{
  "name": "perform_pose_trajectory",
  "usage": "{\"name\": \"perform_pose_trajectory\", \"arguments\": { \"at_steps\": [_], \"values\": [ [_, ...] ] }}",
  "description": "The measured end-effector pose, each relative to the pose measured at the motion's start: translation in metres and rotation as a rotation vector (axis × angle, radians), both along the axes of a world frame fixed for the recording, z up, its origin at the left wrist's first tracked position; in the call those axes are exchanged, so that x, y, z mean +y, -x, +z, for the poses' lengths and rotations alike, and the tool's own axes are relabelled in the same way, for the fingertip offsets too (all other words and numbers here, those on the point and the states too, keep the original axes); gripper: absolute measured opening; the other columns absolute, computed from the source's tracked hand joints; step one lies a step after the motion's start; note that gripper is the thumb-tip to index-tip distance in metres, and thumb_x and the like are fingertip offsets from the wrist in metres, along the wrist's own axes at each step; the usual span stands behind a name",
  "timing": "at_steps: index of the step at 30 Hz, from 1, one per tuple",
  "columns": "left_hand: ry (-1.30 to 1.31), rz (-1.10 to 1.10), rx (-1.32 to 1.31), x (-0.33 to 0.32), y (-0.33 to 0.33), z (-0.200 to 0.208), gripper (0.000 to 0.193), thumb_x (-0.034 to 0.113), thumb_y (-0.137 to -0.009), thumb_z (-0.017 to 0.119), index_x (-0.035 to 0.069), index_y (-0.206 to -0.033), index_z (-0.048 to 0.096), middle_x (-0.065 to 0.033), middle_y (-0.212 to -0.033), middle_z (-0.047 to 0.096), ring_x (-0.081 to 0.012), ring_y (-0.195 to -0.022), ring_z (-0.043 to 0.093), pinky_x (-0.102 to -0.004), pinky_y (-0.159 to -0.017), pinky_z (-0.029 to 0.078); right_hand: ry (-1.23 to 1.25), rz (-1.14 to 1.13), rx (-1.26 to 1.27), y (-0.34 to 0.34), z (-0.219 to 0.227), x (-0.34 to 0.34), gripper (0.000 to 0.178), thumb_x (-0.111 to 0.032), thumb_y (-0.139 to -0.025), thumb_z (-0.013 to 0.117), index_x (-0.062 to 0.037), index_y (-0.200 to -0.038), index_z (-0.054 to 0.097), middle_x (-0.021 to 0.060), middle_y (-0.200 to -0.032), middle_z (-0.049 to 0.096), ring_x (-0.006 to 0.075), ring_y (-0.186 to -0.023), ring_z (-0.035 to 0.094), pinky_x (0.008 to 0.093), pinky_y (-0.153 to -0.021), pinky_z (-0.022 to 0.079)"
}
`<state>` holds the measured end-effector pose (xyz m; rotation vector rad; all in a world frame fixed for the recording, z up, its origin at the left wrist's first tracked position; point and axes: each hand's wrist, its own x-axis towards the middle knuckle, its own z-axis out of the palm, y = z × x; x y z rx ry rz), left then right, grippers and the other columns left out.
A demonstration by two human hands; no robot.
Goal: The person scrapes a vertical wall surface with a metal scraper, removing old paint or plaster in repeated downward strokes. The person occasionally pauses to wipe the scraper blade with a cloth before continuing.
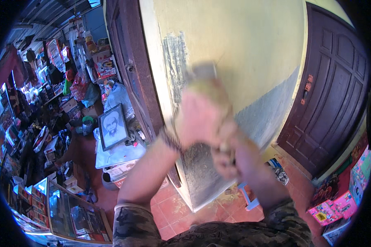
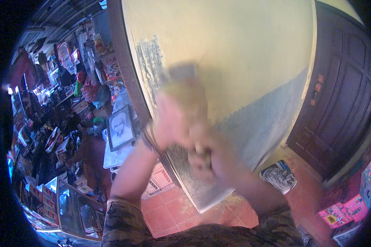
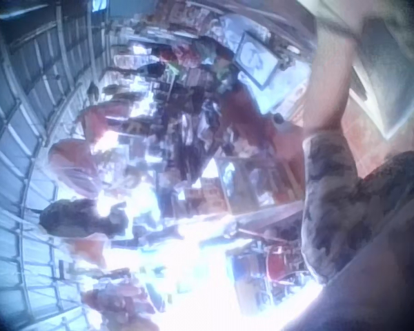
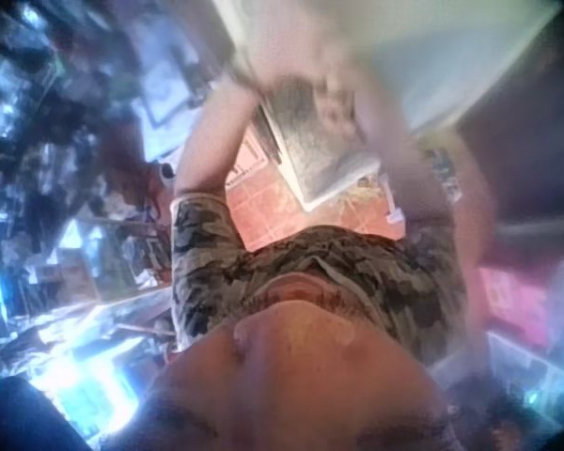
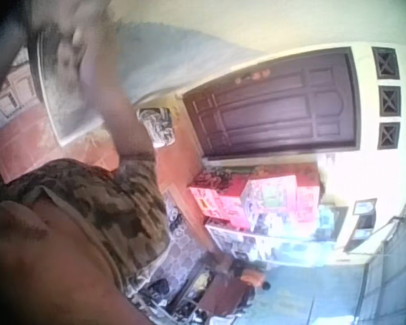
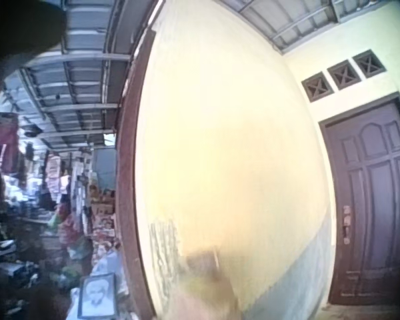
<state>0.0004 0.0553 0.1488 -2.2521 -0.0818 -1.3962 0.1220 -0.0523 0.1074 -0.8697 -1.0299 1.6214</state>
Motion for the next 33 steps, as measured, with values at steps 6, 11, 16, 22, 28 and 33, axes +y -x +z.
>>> {"name": "perform_pose_trajectory", "arguments": {
  "at_steps": [6,11,16,22,28,33],
  "values": [
    [-0.118,-0.114,0.0,0.006,-0.002,-0.006,0.026,0.037,-0.057,0.062,0.011,-0.055,0.058,-0.0111,-0.06,0.054,-0.0313,-0.058,0.057,-0.0436,-0.056,0.046,0.093,-0.025,0.05,0.008,0.002,-0.006,0.036,-0.047,-0.095,0.045,-0.0123,-0.088,0.052,-0.0023,-0.057,0.041,0.0082,-0.035,0.032,0.0256,-0.03,0.024],
    [-0.074,-0.05,-0.016,0.011,-0.005,0.01,0.025,0.035,-0.057,0.061,0.01,-0.056,0.059,-0.0104,-0.06,0.055,-0.0303,-0.058,0.058,-0.0423,-0.056,0.045,0.026,-0.031,0.046,0.001,0.007,0.002,0.035,-0.046,-0.096,0.045,-0.013,-0.089,0.052,-0.0025,-0.057,0.04,0.0084,-0.035,0.032,0.0253,-0.03,0.025],
    [-0.034,-0.04,0.011,0.007,-0.008,0.022,0.026,0.034,-0.058,0.059,0.008,-0.056,0.059,-0.0099,-0.056,0.053,-0.0299,-0.055,0.056,-0.0423,-0.055,0.045,-0.148,0.085,0.153,-0.004,0.009,0.008,0.035,-0.051,-0.097,0.044,-0.0166,-0.095,0.052,-0.0029,-0.058,0.04,0.008,-0.035,0.033,0.025,-0.031,0.025],
    [0.038,-0.104,0.004,0.004,-0.003,0.029,0.028,0.034,-0.062,0.057,0.007,-0.056,0.057,-0.0104,-0.058,0.054,-0.03,-0.062,0.061,-0.0414,-0.06,0.05,-0.134,0.114,0.094,0.0,0.018,0.001,0.037,-0.052,-0.097,0.043,-0.0155,-0.099,0.05,-0.0015,-0.061,0.043,0.0077,-0.037,0.036,0.0247,-0.032,0.025],
    [-0.177,-0.21,0.02,0.013,0.001,0.03,0.034,0.038,-0.068,0.055,0.007,-0.052,0.052,-0.0095,-0.055,0.049,-0.0324,-0.057,0.056,-0.0404,-0.055,0.047,-0.184,0.093,0.105,0.001,0.017,0.0,0.043,-0.051,-0.095,0.049,-0.0074,-0.092,0.05,-0.0008,-0.062,0.044,0.0073,-0.036,0.035,0.0234,-0.031,0.022],
    [-0.037,-0.118,0.004,0.007,0.002,0.044,0.039,0.041,-0.073,0.051,0.007,-0.053,0.053,-0.0095,-0.054,0.049,-0.032,-0.055,0.056,-0.0391,-0.056,0.048,-0.232,0.114,0.151,-0.001,0.035,-0.001,0.039,-0.05,-0.095,0.05,-0.0116,-0.101,0.05,-0.0011,-0.062,0.045,0.0066,-0.037,0.036,0.0222,-0.031,0.023]
  ]
}}
